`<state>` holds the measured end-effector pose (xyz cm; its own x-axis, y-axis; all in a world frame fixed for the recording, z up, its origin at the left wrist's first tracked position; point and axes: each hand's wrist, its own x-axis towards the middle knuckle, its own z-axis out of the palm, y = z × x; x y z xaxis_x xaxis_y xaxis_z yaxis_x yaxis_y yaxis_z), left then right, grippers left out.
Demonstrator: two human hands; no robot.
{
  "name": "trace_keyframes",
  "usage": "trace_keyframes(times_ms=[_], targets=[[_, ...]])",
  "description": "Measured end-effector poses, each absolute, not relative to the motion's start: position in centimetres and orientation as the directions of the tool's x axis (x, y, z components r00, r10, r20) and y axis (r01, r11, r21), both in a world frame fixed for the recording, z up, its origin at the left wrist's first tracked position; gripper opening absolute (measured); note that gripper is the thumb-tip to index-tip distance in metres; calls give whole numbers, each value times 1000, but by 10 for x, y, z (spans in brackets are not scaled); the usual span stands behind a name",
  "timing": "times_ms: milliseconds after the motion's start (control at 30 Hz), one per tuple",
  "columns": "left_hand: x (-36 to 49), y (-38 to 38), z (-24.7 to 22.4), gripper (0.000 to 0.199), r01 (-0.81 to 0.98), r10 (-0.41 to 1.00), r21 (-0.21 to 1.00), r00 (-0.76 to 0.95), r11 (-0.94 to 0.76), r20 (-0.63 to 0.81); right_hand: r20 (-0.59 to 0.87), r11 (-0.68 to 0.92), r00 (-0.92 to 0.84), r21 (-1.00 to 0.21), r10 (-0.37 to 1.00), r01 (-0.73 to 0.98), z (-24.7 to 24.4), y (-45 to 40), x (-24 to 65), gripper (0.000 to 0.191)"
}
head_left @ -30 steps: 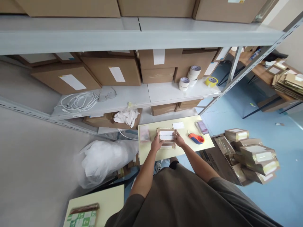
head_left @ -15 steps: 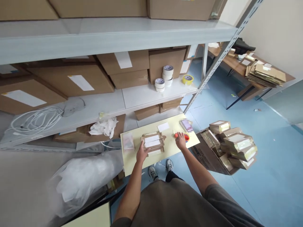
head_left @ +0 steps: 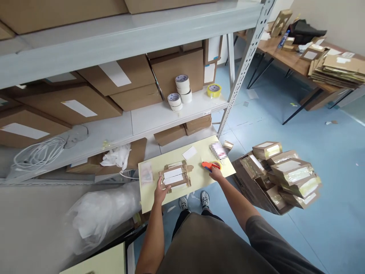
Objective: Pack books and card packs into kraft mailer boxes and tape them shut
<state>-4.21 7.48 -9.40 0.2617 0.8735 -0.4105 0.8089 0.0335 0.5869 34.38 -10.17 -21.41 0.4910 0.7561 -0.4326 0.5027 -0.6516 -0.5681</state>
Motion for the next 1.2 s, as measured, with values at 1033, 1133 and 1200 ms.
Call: trace_keyframes(times_ms=[1033, 1133, 1200], targets=[[-16, 85, -104, 94, 767, 866, 629, 225, 126, -447, -92, -143, 113, -745, 989, 652, -89, -22, 273, 50], [-14, 82, -109, 96, 713, 869, 687, 247, 136, -428, -137, -120, 22, -765, 990, 632, -81, -9, 243, 49], [-11, 82, -112, 98, 646, 870, 748, 270, 153, -412, -174, -136, -2, -776, 985, 616, -81, -7, 230, 46]])
